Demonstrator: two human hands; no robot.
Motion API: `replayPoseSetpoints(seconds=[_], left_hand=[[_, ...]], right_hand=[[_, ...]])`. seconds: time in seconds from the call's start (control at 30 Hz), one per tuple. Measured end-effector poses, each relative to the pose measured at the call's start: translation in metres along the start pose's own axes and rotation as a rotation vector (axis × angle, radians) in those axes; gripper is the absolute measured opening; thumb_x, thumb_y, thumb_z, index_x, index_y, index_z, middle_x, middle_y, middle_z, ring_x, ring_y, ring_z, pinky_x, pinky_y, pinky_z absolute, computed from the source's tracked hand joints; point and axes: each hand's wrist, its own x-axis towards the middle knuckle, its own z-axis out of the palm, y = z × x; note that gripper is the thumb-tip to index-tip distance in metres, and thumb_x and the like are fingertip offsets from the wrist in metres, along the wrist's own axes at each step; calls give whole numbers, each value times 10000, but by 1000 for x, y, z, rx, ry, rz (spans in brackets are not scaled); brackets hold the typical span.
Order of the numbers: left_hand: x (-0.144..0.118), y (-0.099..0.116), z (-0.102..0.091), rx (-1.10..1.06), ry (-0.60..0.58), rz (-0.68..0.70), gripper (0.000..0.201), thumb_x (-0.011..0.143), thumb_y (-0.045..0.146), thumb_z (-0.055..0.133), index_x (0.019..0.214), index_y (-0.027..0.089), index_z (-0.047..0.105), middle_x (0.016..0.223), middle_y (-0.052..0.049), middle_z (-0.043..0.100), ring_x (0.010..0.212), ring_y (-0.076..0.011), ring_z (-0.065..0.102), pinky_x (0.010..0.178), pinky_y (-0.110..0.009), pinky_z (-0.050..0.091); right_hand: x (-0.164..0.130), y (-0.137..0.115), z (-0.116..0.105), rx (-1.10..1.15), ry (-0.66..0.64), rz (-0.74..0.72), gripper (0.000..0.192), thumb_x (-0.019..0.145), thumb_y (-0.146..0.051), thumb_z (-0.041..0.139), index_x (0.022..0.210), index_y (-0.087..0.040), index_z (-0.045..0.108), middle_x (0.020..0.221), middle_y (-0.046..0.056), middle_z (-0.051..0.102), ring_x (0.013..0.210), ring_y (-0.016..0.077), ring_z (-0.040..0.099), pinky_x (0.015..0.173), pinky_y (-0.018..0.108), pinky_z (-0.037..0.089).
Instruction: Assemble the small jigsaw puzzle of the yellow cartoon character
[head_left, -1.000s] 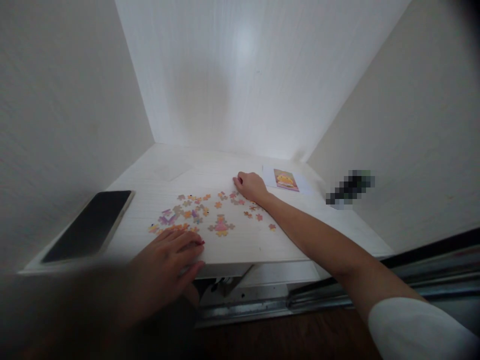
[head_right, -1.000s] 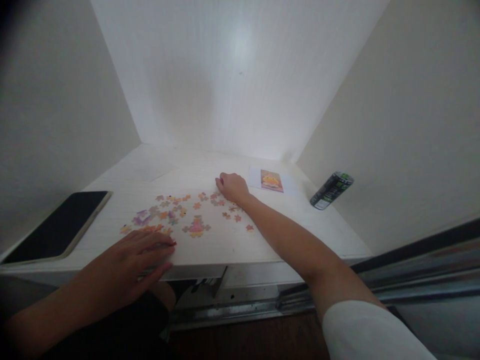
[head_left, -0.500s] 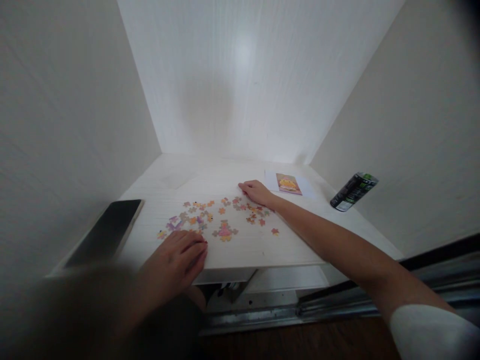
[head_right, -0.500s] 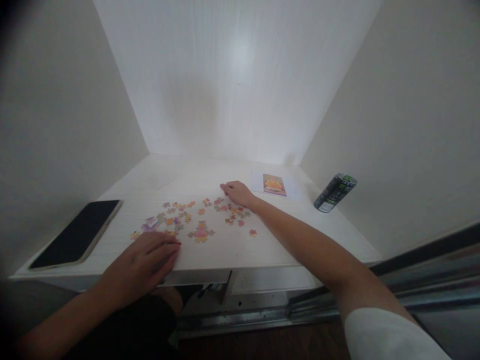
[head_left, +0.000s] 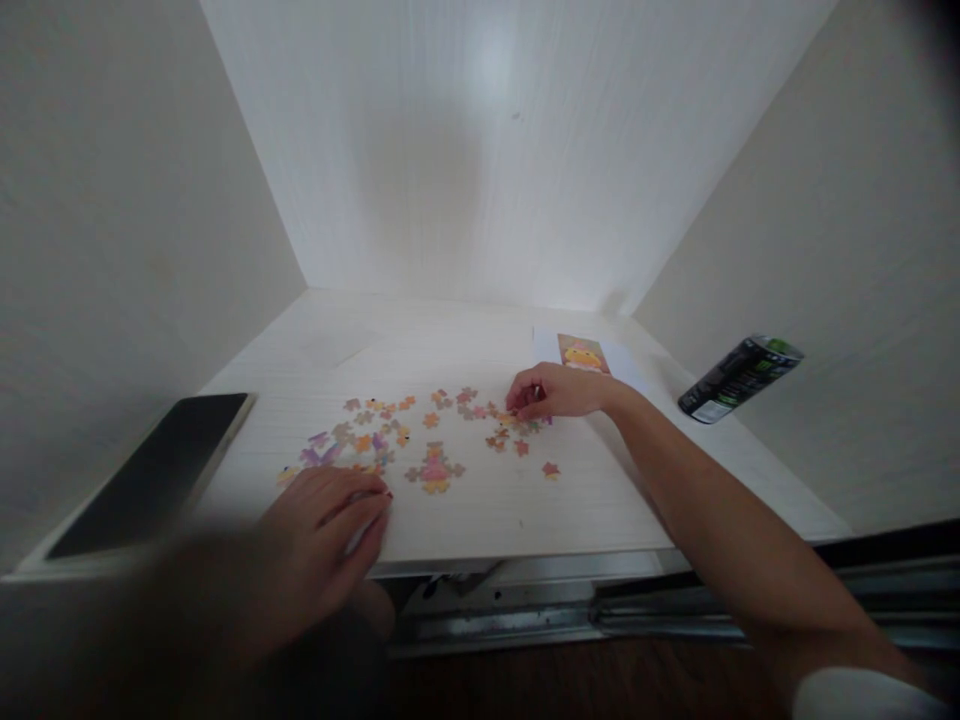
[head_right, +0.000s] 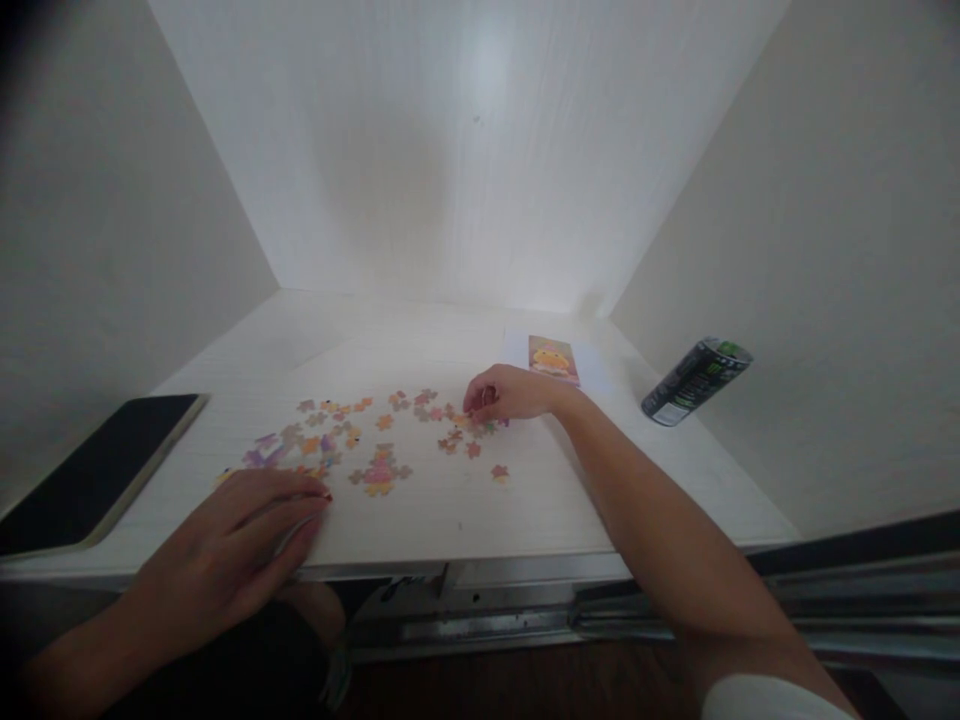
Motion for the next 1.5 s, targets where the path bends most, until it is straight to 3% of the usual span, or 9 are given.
replayPoseSetpoints(seconds=[0.37, 0.5, 0.73, 0.9, 1.5], left_hand=[[-9, -4, 1, -41, -9, -46, 197, 866, 167, 613, 1060, 174, 648, 1054, -92, 684, 988, -237, 624, 877, -412, 501], [-8, -2, 0, -80, 19, -68, 191, 857, 147, 610, 1041, 179, 652, 1036, -82, 688, 971, -232, 624, 858, -405, 493], [-5, -1, -6, -100, 214, -298, 100, 864, 138, 587, 926, 170, 658, 944, -71, 676, 903, -210, 621, 828, -383, 493], [-8, -2, -7, -102, 234, -334, 112, 856, 143, 589, 942, 185, 647, 958, -59, 670, 923, -209, 620, 854, -385, 491], [-4, -2, -1, 7, -162, -270, 336, 918, 335, 546, 1213, 189, 612, 1330, -108, 598, 1233, -280, 532, 1061, -500, 397]], right_hand=[[-1, -1, 1, -58, -7, 33, 265, 790, -376, 681, 930, -152, 697, 733, 45, 697, 610, 140, 611, 572, 261, 470], [-1, -5, 4, -123, 86, 30, 340, 802, -442, 664, 988, -161, 702, 780, 55, 699, 638, 146, 609, 584, 271, 464], [3, -15, 19, -223, 190, -8, 268, 795, -402, 666, 924, -172, 714, 817, 57, 671, 686, 155, 589, 615, 279, 450], [5, -14, 26, -174, 190, 14, 231, 798, -364, 652, 927, -174, 680, 791, 44, 661, 657, 149, 568, 580, 269, 436], [5, -29, 28, -209, 183, -17, 218, 810, -310, 623, 966, -178, 699, 794, 52, 694, 667, 154, 590, 619, 279, 457]])
